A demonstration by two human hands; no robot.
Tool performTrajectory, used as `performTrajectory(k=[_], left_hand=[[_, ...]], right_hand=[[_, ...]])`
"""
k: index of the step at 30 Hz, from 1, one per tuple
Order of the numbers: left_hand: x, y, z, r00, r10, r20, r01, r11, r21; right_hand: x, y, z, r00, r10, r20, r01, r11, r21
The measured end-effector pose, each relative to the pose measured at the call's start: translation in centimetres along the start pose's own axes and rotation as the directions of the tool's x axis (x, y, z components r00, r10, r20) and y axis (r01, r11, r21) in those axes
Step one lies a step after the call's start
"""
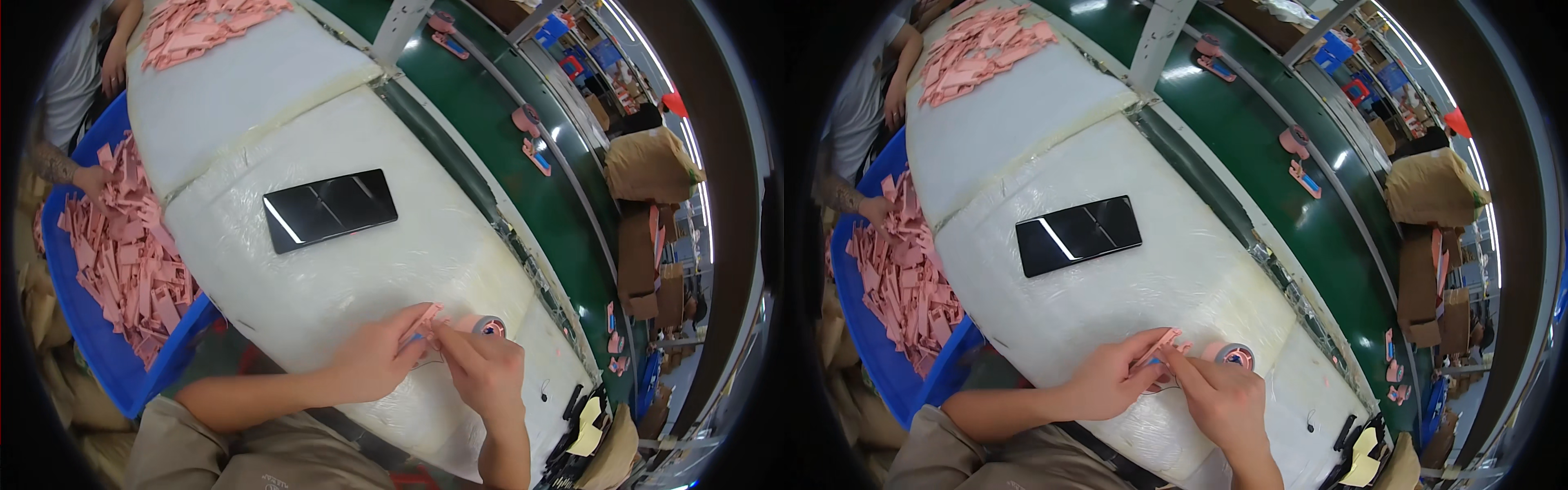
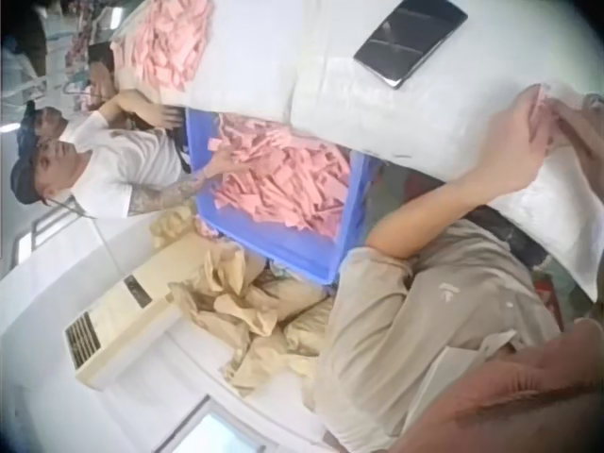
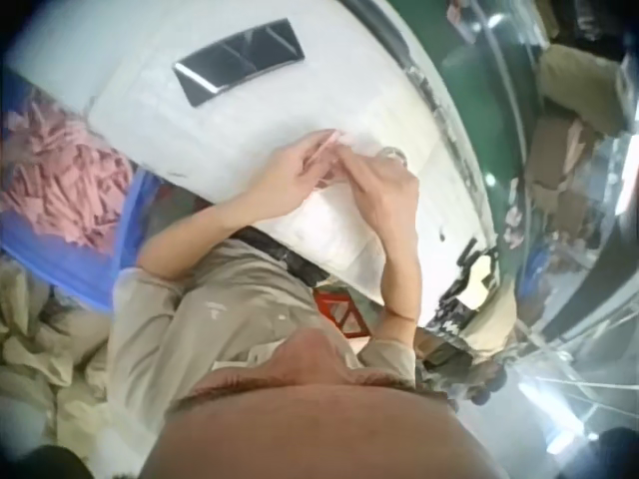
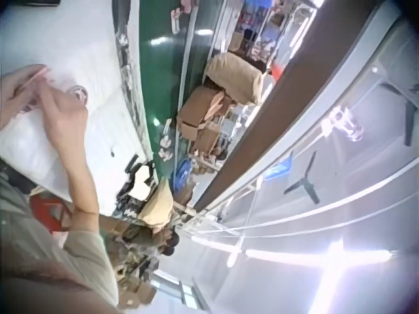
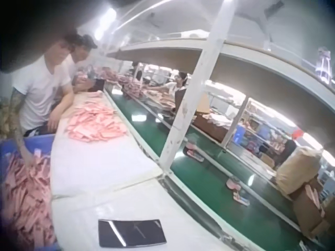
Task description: The person assembles portable fans by connecting wiring, fitting handle casings to the fan heads by hand, testing each fan, and placing the assembled units onto a conveyor belt.
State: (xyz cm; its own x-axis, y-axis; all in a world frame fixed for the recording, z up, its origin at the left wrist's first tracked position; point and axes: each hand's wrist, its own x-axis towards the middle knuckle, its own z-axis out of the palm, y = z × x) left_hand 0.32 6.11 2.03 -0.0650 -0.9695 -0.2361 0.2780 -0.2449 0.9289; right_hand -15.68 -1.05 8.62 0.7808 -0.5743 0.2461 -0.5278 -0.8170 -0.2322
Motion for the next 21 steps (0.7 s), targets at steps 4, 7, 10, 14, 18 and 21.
performTrajectory(k=[4,7,10,14,18,21], left_hand=[[0.0,-0.9,-0.1,0.999,0.039,0.001,-0.039,0.999,0.009],[0.4,-1.3,-0.2,0.994,0.107,-0.002,-0.106,0.994,0.023],[0.1,-0.3,-0.5,0.993,0.113,0.022,-0.115,0.987,0.110],[0.0,0.3,-0.7,0.995,0.096,0.039,-0.099,0.990,0.096],[0.0,0.0,-0.6,0.987,0.159,0.019,-0.160,0.983,0.091],[0.0,-0.2,-0.4,0.986,0.164,0.013,-0.165,0.982,0.089]], right_hand=[[0.7,0.0,-0.4,0.998,-0.016,0.060,0.015,1.000,0.008],[0.2,0.4,0.0,0.998,0.058,0.019,-0.060,0.995,0.078],[-0.4,0.7,0.3,0.994,0.109,0.020,-0.110,0.987,0.115],[-0.3,0.8,0.2,0.998,0.058,0.028,-0.060,0.995,0.075],[-0.3,0.8,0.2,0.997,0.061,0.039,-0.064,0.995,0.083],[-0.4,1.0,0.1,0.999,0.027,0.041,-0.030,0.997,0.069]])
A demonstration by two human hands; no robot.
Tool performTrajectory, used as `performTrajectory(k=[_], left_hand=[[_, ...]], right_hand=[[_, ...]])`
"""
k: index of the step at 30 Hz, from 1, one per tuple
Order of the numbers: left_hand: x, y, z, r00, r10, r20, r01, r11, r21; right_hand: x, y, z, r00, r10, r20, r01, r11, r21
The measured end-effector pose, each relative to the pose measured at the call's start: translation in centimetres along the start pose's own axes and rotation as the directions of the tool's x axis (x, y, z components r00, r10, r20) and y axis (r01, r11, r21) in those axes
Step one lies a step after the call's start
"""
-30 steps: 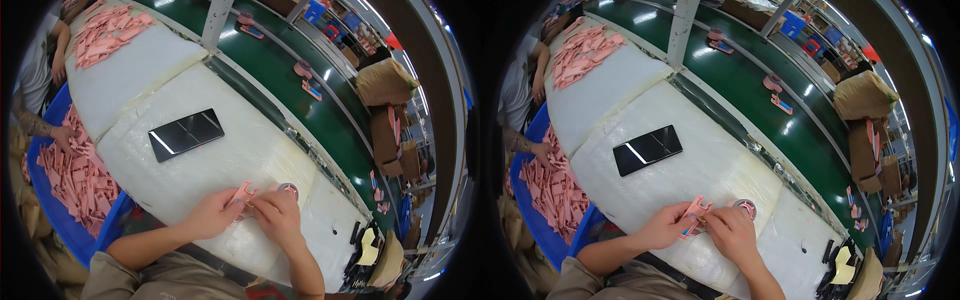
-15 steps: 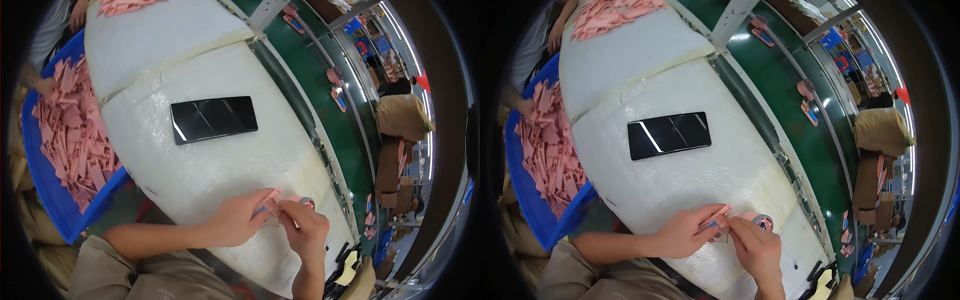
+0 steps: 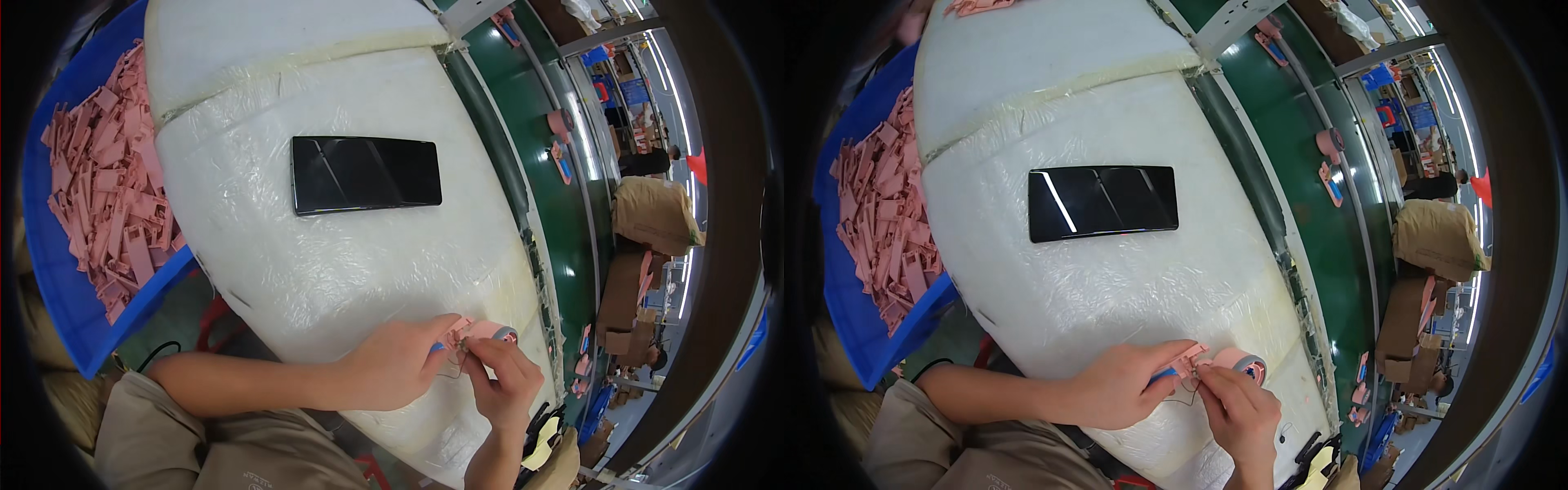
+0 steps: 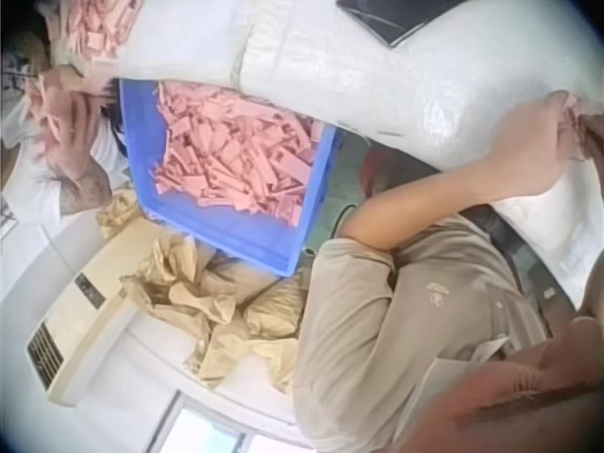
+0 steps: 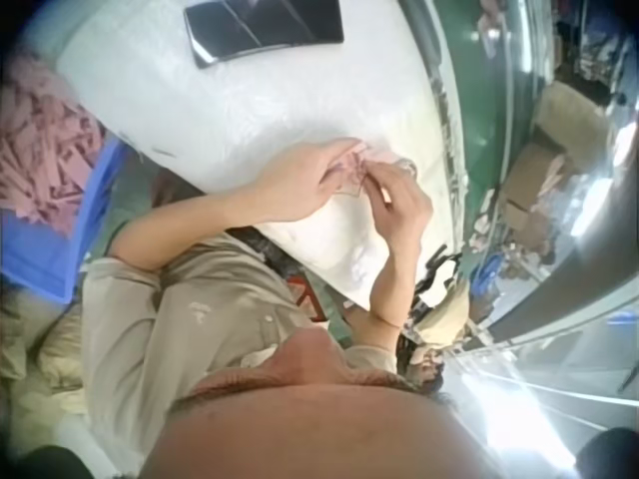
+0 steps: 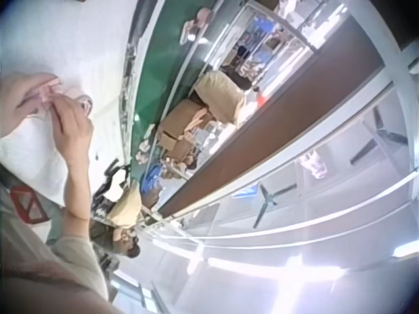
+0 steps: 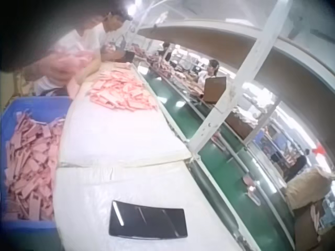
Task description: The person assembles portable fans by connecting wiring, fitting handle casings to the fan heads by hand, testing each fan, and placing the assembled units onto a conveyor belt.
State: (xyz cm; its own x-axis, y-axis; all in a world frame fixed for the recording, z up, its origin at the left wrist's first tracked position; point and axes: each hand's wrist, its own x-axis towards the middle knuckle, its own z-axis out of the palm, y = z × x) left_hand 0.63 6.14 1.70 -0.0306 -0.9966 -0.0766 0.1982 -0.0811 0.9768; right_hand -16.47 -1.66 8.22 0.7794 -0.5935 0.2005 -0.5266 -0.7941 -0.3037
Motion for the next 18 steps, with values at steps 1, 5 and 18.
performTrajectory(k=[1,5,18], left_hand=[[0.05,-0.28,0.11,1.000,0.000,0.000,0.000,1.000,0.000],[0.08,-0.80,0.30,0.999,0.033,0.006,-0.033,0.996,0.084],[0.09,-0.63,0.08,1.000,0.027,0.011,-0.028,0.996,0.082]], right_hand=[[-0.04,0.04,0.01,1.000,0.000,0.000,0.000,1.000,0.000],[-0.20,-0.03,-0.03,0.999,-0.033,-0.001,0.033,0.999,-0.011],[0.42,-0.60,-0.21,1.000,0.003,0.029,-0.003,1.000,-0.012]])
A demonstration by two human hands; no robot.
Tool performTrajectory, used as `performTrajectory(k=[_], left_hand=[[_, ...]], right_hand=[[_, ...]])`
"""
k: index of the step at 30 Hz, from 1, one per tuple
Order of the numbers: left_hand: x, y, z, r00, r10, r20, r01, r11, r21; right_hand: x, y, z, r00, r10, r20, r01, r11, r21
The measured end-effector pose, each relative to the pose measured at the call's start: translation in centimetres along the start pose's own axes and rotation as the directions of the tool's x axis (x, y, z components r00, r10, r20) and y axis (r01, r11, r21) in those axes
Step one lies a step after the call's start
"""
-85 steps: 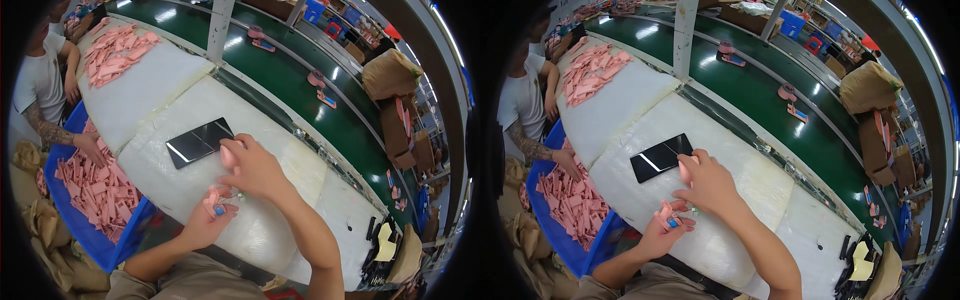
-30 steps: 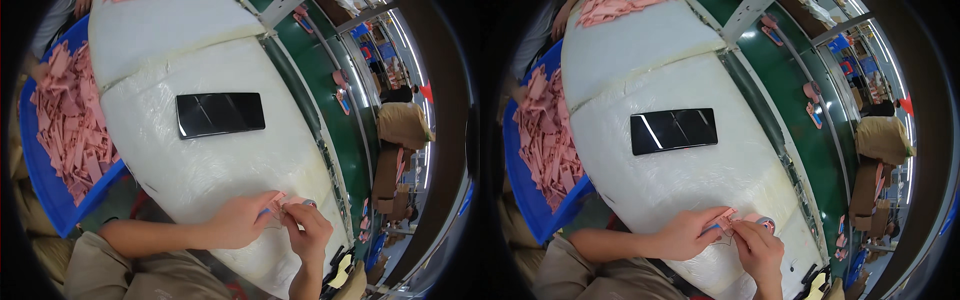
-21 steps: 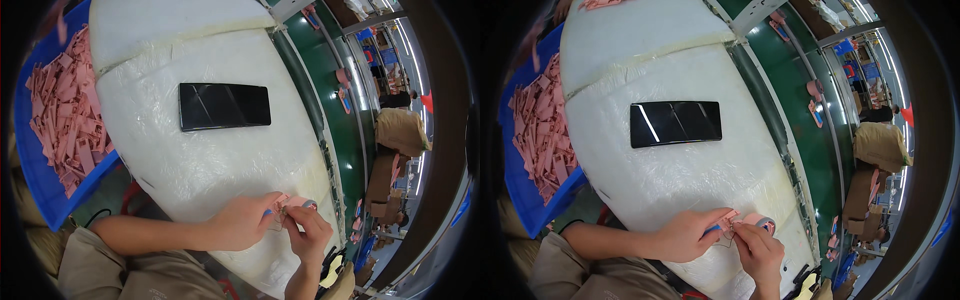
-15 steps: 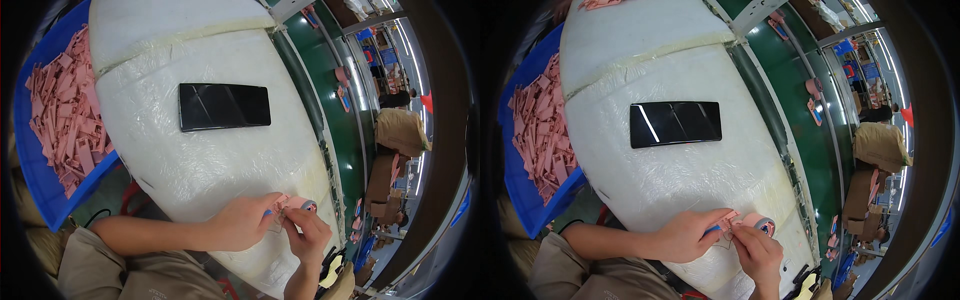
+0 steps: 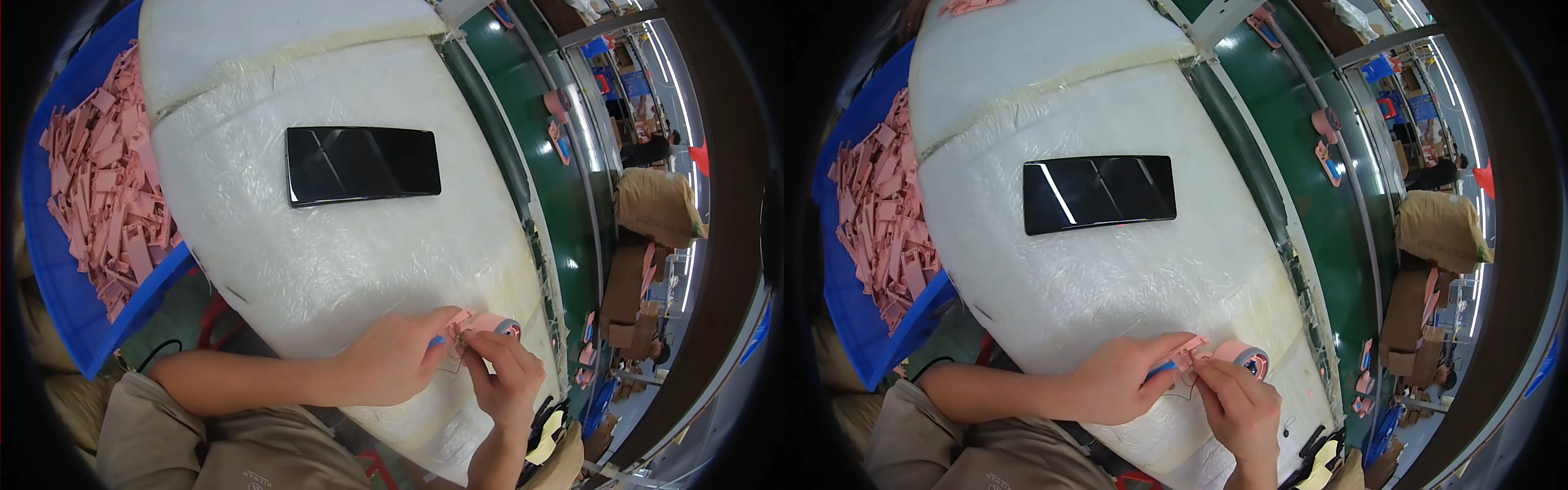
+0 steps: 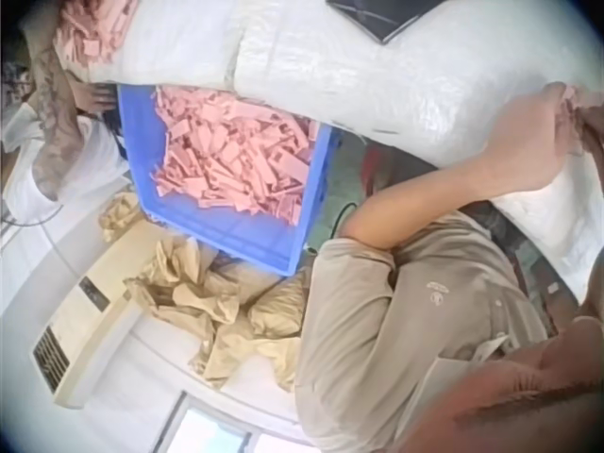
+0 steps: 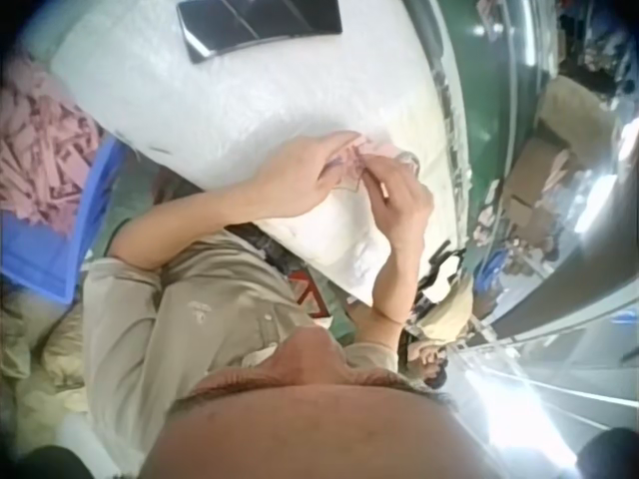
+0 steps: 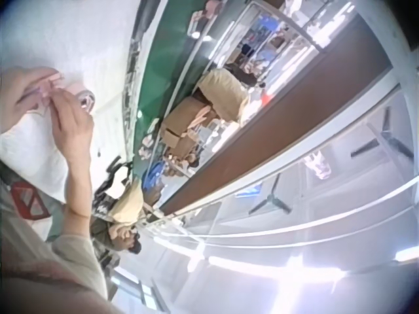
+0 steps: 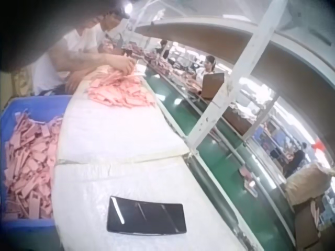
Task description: The person assembles portable fans by connecting wiring, fitting handle casings to the fan heads by hand, testing each fan, and placing the assembled units onto a conveyor belt.
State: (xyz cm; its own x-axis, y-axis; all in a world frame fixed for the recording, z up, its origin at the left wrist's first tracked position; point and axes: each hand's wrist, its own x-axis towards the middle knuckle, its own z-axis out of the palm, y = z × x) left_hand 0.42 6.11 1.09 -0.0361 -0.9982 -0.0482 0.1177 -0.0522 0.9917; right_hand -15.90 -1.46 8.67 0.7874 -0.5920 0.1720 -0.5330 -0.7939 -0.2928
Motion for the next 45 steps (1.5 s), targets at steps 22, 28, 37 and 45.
performTrajectory(k=[22,28,37,45], left_hand=[[-0.1,-0.4,0.3,1.000,0.009,-0.025,-0.010,1.000,-0.018],[-0.3,-0.2,0.4,1.000,0.010,-0.029,-0.010,1.000,0.003],[-0.6,-0.4,0.5,0.999,0.037,-0.040,-0.036,0.999,0.019],[-0.6,0.2,0.0,0.998,0.037,0.058,-0.041,0.997,0.059]], right_hand=[[0.8,-1.1,0.1,0.986,0.163,0.030,-0.166,0.979,0.121],[0.7,-1.4,0.3,0.969,0.245,0.027,-0.247,0.960,0.133],[1.0,-1.5,0.4,0.977,0.213,0.016,-0.213,0.964,0.159],[1.5,-1.0,-0.3,0.909,0.390,0.149,-0.417,0.870,0.263]])
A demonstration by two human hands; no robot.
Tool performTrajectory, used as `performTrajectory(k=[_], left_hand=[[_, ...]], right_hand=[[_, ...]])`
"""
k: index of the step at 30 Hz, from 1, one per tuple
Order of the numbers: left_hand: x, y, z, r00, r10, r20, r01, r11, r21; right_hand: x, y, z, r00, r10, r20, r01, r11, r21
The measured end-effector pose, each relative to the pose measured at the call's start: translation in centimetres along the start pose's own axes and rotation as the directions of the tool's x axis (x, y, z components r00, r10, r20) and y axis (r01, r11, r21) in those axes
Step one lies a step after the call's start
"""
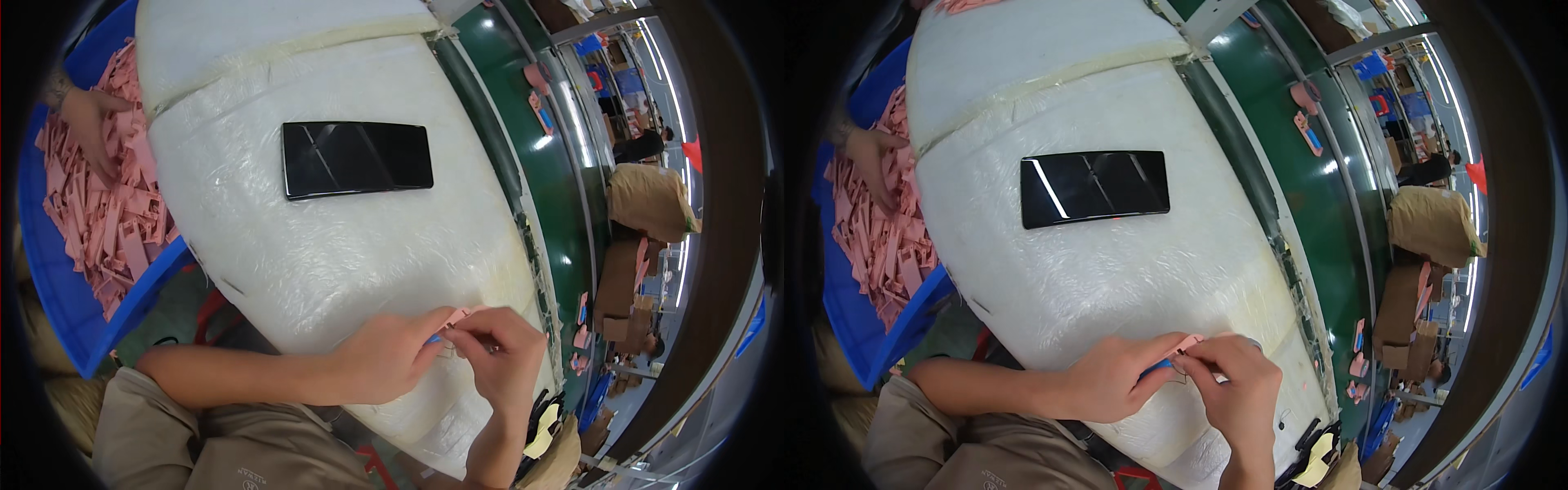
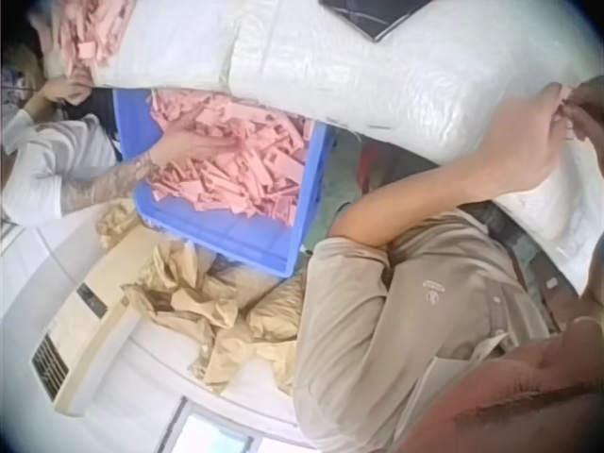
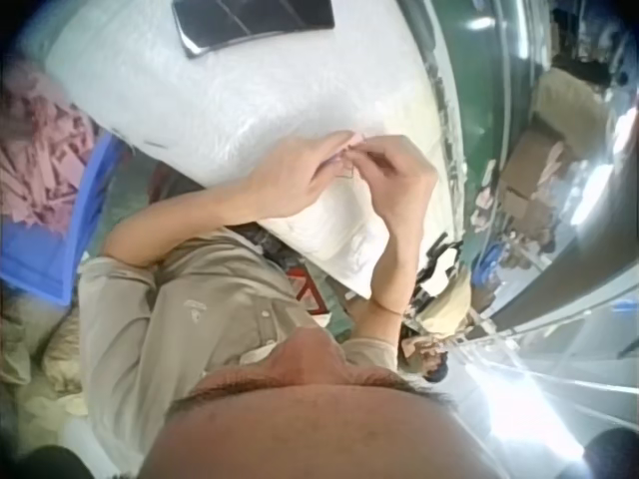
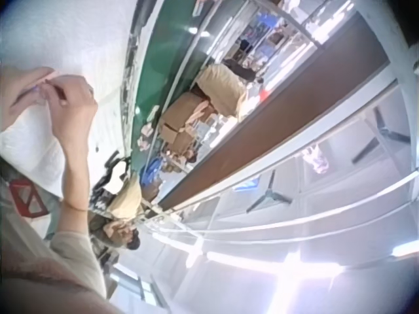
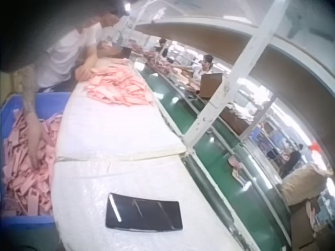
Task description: The person assembles portable fans by connecting wiring, fitting handle casings to the fan heads by hand, testing each fan, and placing the assembled units onto a conveyor belt.
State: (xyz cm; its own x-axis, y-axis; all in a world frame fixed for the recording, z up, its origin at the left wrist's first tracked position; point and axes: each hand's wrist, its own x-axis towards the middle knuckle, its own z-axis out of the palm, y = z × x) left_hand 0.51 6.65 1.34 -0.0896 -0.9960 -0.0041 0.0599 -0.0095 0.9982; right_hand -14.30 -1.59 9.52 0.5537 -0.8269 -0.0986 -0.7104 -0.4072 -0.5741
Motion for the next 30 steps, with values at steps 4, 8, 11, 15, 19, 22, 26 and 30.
performTrajectory(k=[4,8,11,15,19,22,26,30], left_hand=[[-0.2,-0.6,0.8,0.998,0.019,0.052,-0.018,1.000,-0.023],[0.0,-0.9,0.5,0.996,0.073,-0.043,-0.077,0.994,-0.077],[1.6,1.0,-0.9,0.997,-0.072,0.034,0.073,0.996,-0.044],[3.5,2.1,-1.3,0.995,-0.093,-0.028,0.097,0.981,0.166],[5.3,3.2,-1.4,0.973,-0.230,-0.004,0.218,0.916,0.336],[6.1,3.4,-1.0,0.980,-0.201,-0.017,0.191,0.900,0.392],[6.6,2.5,-1.7,0.981,-0.165,0.098,0.131,0.949,0.286],[7.1,2.4,-2.3,0.967,-0.150,0.207,0.090,0.957,0.276]], right_hand=[[0.9,-1.5,-1.0,0.993,0.098,-0.062,-0.095,0.994,0.047],[1.3,-0.7,-1.2,0.999,0.037,-0.015,-0.037,0.999,0.004],[0.7,1.0,-2.0,0.998,0.011,-0.054,-0.007,0.997,0.075],[-3.1,6.4,-3.2,0.852,0.213,-0.478,0.101,0.829,0.549],[-5.8,10.4,-1.9,0.773,0.417,-0.477,-0.045,0.787,0.616],[-7.0,13.1,-1.2,0.747,0.495,-0.444,-0.093,0.738,0.668],[-7.1,13.8,-1.6,0.715,0.551,-0.429,-0.094,0.684,0.723],[-7.3,14.8,-1.0,0.738,0.506,-0.447,-0.081,0.723,0.686]])
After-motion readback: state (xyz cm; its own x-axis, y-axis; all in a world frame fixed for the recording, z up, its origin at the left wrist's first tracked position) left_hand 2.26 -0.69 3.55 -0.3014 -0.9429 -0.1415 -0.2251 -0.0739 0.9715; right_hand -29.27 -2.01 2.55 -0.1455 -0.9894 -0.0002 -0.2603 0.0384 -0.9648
